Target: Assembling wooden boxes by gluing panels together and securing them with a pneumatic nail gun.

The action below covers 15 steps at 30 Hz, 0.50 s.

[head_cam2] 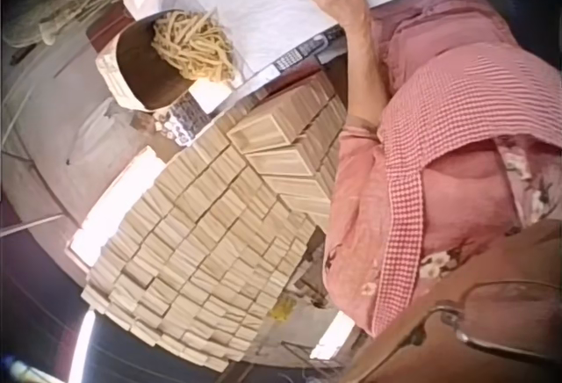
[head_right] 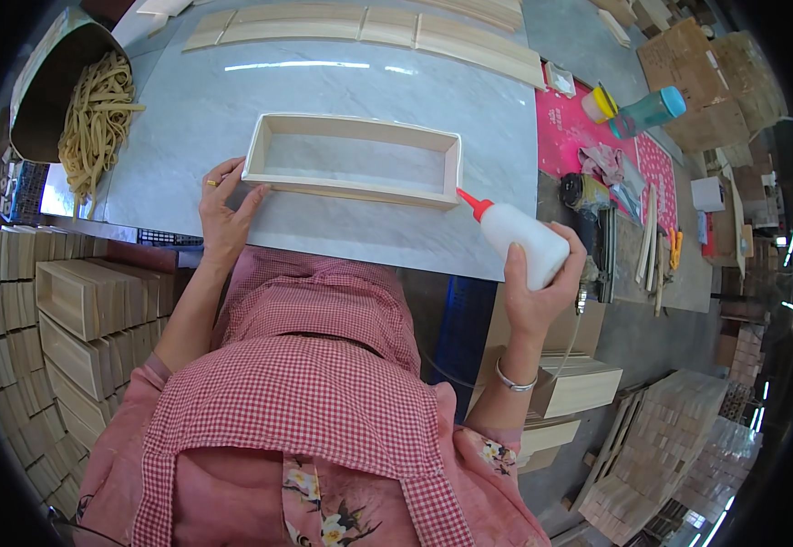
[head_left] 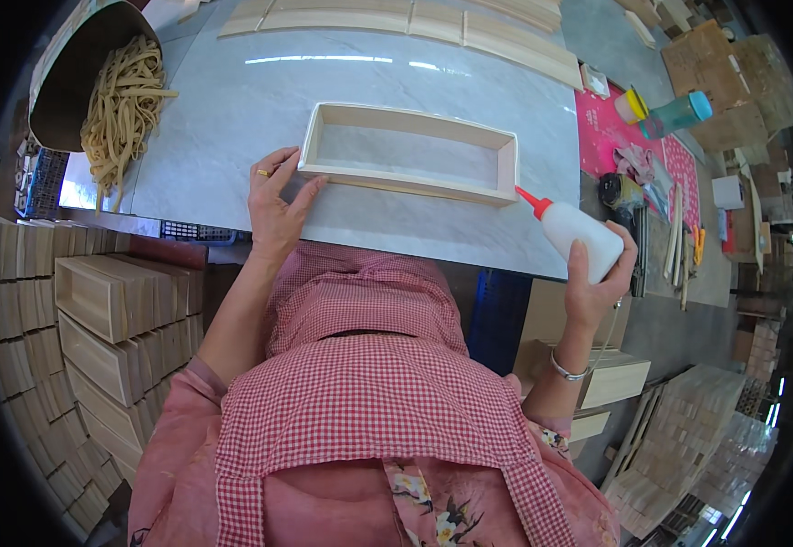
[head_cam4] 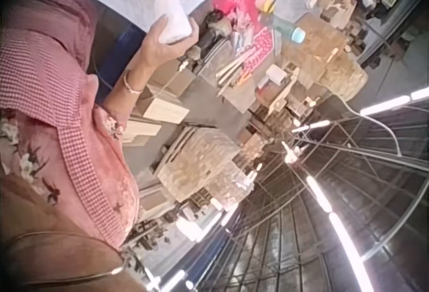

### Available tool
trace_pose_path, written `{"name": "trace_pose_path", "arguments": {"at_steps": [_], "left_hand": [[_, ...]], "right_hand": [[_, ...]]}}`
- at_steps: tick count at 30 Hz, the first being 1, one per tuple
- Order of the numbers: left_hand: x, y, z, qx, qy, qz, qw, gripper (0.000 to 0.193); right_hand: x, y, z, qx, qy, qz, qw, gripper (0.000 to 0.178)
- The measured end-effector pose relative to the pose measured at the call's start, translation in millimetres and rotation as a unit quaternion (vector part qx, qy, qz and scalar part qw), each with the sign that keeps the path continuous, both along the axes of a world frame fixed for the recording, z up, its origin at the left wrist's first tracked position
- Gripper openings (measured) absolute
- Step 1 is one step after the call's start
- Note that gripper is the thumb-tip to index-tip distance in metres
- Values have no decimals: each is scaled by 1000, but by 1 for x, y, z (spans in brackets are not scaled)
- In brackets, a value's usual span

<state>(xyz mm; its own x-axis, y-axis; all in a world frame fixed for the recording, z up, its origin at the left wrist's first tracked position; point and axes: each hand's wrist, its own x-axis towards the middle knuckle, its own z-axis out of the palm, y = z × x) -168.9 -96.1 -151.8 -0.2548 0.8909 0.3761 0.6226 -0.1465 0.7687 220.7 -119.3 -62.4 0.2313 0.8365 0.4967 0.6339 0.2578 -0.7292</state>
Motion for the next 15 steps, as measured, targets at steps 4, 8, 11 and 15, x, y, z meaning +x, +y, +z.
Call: {"name": "trace_pose_path", "arguments": {"at_steps": [4,8,11,15], "left_hand": [[-5,-4,-2,-1,-11,18,1000,46],[-2,3,-8,21,18,1,1000,45],[-2,2,-8,24,11,8,1000,46],[-2,-1,-8,26,5,5,1000,47]], "right_hand": [[-14,-7,1,-19,53,17,998,46],[-67,-5,-2,-111,225,52,967,50],[-121,9,-11,-109,196,143,964,51],[-174,24,-12,-103,200,218,950,54]]}}
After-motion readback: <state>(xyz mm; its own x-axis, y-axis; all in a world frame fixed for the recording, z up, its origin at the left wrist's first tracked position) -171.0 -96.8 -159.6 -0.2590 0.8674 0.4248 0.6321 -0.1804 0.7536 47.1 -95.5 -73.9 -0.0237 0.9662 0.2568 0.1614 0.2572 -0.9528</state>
